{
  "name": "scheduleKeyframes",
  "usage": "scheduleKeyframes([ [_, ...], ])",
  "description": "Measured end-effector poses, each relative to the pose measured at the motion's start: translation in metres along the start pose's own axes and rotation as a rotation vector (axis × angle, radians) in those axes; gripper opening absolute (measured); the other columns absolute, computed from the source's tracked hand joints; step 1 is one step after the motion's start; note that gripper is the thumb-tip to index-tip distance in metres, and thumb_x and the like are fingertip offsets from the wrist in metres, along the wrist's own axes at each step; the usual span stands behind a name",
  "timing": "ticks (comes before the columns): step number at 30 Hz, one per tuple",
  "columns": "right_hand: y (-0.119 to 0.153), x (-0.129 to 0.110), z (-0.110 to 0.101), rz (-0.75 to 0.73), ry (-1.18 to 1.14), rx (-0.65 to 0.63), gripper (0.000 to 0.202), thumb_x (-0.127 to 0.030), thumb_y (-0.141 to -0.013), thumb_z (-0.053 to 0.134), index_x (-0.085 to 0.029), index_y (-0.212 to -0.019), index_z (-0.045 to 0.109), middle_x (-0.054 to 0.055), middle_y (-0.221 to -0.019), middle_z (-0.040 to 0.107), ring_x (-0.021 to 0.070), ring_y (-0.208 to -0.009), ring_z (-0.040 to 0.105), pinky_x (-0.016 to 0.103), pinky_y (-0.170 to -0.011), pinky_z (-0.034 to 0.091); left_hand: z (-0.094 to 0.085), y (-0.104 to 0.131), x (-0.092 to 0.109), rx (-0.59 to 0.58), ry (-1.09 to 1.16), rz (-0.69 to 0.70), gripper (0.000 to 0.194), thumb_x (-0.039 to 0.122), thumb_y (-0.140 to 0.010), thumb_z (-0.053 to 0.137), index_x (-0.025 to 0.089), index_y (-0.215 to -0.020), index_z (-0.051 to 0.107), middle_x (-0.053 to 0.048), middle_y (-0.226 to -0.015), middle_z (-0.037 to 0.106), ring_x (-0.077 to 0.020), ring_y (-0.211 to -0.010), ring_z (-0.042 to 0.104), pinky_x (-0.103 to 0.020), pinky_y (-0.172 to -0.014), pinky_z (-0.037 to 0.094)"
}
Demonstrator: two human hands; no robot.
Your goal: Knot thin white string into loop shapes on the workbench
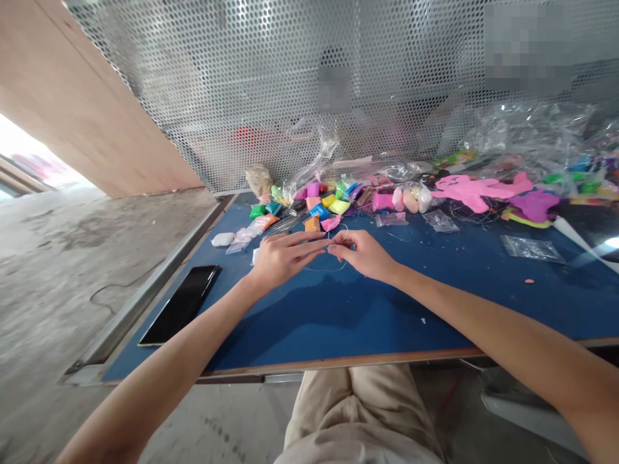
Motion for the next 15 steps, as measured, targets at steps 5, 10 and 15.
scheduleKeyframes([
  [5, 0.004, -0.007, -0.001, -0.155, 0.219, 0.144, 0.020, -0.039, -0.093, 0.060, -0.022, -0.088, 0.069, 0.002, -0.075, 0.066, 0.0177, -0.068, 0.054, 0.032, -0.065, 0.040, 0.001, 0.000, -0.002, 0.011, -0.064, -0.015, 0.030, 0.033, -0.096, 0.059, 0.036, -0.125, 0.067, 0.003, -0.108, 0.075, -0.0108, -0.078, 0.071, -0.023, -0.063, 0.047],
  [10, 0.007, -0.011, 0.000, -0.303, 0.428, 0.264, 0.014, -0.033, -0.093, 0.062, -0.022, -0.087, 0.071, 0.001, -0.073, 0.065, 0.0182, -0.070, 0.054, 0.034, -0.072, 0.038, -0.003, -0.004, 0.004, -0.039, -0.167, -0.024, 0.029, 0.035, -0.098, 0.054, 0.033, -0.124, 0.068, 0.001, -0.105, 0.073, -0.0099, -0.065, 0.065, -0.025, -0.053, 0.040],
  [15, 0.009, -0.015, 0.001, -0.375, 0.524, 0.313, 0.010, -0.027, -0.093, 0.064, -0.022, -0.087, 0.069, 0.000, -0.074, 0.066, 0.0183, -0.074, 0.056, 0.036, -0.079, 0.036, -0.004, -0.006, 0.008, -0.097, -0.223, -0.055, 0.028, 0.031, -0.100, 0.049, 0.035, -0.119, 0.069, 0.001, -0.104, 0.072, -0.0100, -0.060, 0.061, -0.026, -0.048, 0.034],
])
Point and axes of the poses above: each hand's wrist, its own y-axis away from the middle knuckle, its own z-axis out of the palm, x = y × z, the point moved 3 cm from there along -y, towards the middle knuckle
